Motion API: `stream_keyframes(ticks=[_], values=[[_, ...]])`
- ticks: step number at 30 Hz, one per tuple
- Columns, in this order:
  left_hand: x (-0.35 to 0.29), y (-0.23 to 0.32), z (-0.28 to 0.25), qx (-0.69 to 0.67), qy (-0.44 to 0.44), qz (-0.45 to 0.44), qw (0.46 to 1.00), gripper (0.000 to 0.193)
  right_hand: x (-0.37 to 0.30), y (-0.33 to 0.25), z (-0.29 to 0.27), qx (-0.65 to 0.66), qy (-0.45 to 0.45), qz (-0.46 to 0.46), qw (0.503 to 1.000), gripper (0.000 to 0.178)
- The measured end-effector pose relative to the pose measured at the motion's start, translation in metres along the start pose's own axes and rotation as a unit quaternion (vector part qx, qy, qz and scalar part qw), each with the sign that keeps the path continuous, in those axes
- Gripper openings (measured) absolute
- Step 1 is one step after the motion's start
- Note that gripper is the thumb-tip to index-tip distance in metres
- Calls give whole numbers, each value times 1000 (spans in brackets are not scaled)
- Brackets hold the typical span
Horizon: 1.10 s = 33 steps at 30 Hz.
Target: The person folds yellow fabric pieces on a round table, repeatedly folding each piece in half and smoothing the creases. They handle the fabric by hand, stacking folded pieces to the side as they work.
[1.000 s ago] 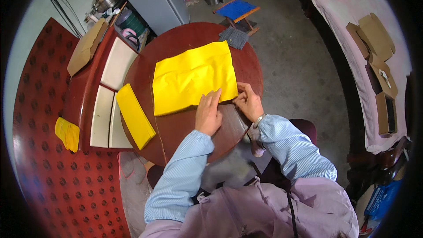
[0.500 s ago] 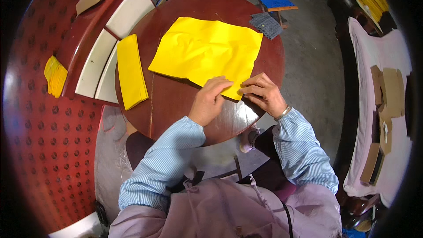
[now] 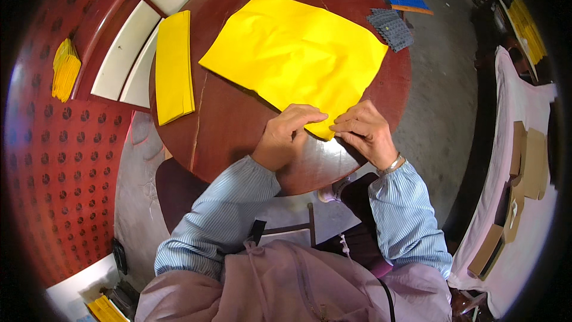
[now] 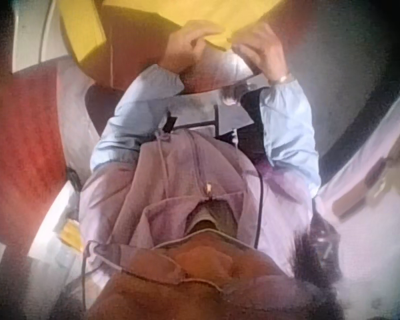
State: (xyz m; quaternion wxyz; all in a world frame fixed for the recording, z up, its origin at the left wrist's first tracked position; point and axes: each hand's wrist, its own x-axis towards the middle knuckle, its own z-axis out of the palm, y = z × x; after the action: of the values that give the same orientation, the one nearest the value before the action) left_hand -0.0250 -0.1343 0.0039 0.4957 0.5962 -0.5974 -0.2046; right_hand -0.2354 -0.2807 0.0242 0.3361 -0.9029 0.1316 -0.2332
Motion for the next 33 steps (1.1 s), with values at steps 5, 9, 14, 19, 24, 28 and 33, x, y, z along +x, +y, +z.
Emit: stream_keyframes(ticks=[5,9,14,19,24,28,33], values=[[-1,-11,-26,20,-46,-6,999,42,6,-13,17,3,-16,-3,1000,21],[0,-11,-28,1,-49,-15,999,40,11,-13,19,28,3,7,1000,17],[-1,-5,-31,-23,-75,-42,996,42,11,-8,18,81,5,55,995,18],[-1,-6,-34,-15,-85,-10,996,37,11,-7,22,79,22,64,995,18],[-3,-5,-20,-27,-17,-27,999,17,8,-14,23,96,38,140,985,20],[-4,-5,-10,-32,32,-72,996,13,7,-15,23,62,38,72,995,20],[-3,-4,-13,-34,20,-101,994,13,6,-11,26,63,30,70,995,15]])
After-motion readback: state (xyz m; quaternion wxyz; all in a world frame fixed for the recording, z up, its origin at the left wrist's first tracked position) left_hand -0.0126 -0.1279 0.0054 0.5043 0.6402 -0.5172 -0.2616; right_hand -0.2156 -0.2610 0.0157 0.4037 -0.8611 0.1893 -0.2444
